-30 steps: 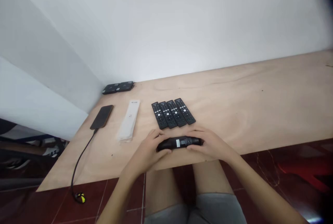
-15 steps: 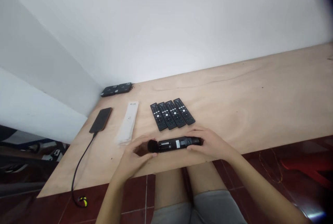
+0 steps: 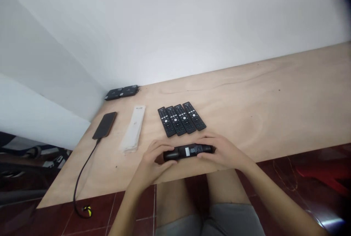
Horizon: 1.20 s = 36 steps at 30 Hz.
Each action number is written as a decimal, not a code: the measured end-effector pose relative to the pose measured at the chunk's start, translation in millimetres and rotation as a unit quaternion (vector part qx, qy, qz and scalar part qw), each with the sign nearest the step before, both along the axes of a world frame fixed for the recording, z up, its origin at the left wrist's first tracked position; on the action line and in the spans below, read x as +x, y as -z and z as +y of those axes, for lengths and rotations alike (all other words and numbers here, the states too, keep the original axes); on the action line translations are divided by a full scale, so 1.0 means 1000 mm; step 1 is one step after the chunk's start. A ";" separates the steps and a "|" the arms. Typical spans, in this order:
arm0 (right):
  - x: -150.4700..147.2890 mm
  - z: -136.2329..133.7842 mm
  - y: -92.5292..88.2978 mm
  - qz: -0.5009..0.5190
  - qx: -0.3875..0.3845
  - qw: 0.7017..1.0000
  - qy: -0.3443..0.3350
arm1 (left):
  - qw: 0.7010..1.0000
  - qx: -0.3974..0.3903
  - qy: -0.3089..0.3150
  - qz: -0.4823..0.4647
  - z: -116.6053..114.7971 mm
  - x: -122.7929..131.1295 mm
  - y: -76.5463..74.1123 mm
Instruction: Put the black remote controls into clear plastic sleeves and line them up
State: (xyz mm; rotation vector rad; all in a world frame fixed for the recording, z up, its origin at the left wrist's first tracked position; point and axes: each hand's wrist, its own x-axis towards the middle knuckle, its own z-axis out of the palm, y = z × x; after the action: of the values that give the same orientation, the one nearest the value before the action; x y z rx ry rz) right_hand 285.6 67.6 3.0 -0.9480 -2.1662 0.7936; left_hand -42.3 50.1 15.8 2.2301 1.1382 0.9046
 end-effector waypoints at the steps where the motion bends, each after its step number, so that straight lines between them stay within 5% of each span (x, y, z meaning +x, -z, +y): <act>1: 0.000 0.000 0.000 0.000 0.008 1.000 -0.001 | 1.000 0.010 0.007 0.008 0.001 0.002 0.000; 25: -0.002 -0.002 0.001 -0.006 0.027 1.000 -0.016 | 0.996 0.072 0.037 0.033 -0.001 0.016 0.010; 33: -0.003 -0.006 -0.004 -0.025 0.015 0.999 -0.023 | 0.998 0.035 0.024 0.046 -0.004 0.022 0.006; 36: -0.002 -0.006 -0.006 0.000 0.007 1.000 -0.010 | 0.998 0.048 -0.032 0.041 -0.006 0.007 0.003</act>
State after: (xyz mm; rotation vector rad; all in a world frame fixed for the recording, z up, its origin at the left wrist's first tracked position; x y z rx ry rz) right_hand 283.5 61.9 8.7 -0.9208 -2.1813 0.7879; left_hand -35.5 44.5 13.1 2.3383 1.2337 0.9192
